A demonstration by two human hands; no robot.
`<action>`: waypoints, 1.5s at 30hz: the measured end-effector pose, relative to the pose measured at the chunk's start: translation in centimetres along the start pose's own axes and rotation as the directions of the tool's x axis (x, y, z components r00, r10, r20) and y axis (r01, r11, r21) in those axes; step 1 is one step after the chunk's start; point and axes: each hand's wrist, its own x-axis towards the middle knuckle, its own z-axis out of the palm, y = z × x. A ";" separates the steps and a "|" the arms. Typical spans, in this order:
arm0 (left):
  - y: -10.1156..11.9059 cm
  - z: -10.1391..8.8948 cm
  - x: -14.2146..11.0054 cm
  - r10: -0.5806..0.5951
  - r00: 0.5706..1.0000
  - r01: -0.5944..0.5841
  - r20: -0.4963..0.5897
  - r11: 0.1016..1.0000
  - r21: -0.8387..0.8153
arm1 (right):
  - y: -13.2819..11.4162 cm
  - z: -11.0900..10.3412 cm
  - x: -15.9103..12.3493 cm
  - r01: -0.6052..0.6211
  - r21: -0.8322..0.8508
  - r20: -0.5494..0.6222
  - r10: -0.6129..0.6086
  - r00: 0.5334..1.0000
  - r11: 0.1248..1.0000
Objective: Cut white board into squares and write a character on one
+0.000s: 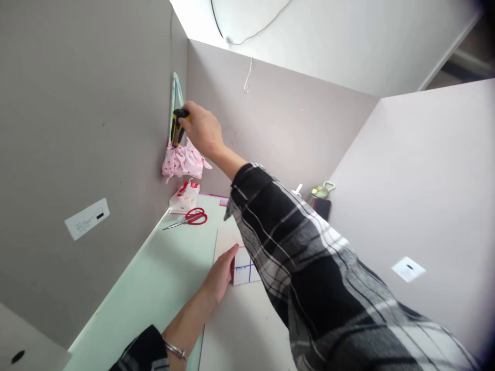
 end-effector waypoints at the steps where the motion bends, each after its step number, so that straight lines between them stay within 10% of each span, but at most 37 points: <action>1: 0.1 -0.1 0.0 -0.016 1.000 0.016 -0.014 1.000 -0.021 | -0.3 -1.1 -0.9 -0.032 0.039 -0.063 0.035 0.997 0.999; 3: 0.3 -0.3 0.0 -0.043 0.998 0.041 -0.042 0.998 -0.051 | -0.5 -3.8 -3.8 -0.128 0.191 -0.160 0.160 0.974 0.973; 6: 0.2 -0.5 0.1 -0.064 0.993 0.058 -0.096 0.996 -0.066 | 0.1 -8.0 -10.7 -0.265 0.670 -0.125 0.458 0.880 0.693; 11: -0.1 -0.5 0.0 -0.052 0.994 0.051 -0.094 0.999 -0.008 | 2.2 -12.4 -25.9 -0.366 0.762 -0.028 0.591 0.806 0.534; 17: 1.0 -0.2 -0.6 0.098 0.986 -0.073 -0.136 0.981 0.179 | 3.2 -11.9 -37.6 -0.461 0.807 0.124 0.657 0.744 0.369; 21: 1.7 1.3 -1.3 0.216 0.967 -0.178 -0.138 0.953 0.244 | 3.2 -10.7 -39.1 -0.467 0.827 0.187 0.633 0.752 0.311; 32: 2.0 4.0 -2.5 0.088 0.994 -0.084 0.071 0.995 -0.056 | 1.6 -8.5 -40.8 -0.569 0.746 0.445 0.376 0.813 0.347; 45: 0.9 3.8 -2.8 0.152 0.988 -0.149 0.030 0.985 -0.082 | 2.0 -6.0 -40.9 -0.553 0.624 0.282 0.500 0.819 0.553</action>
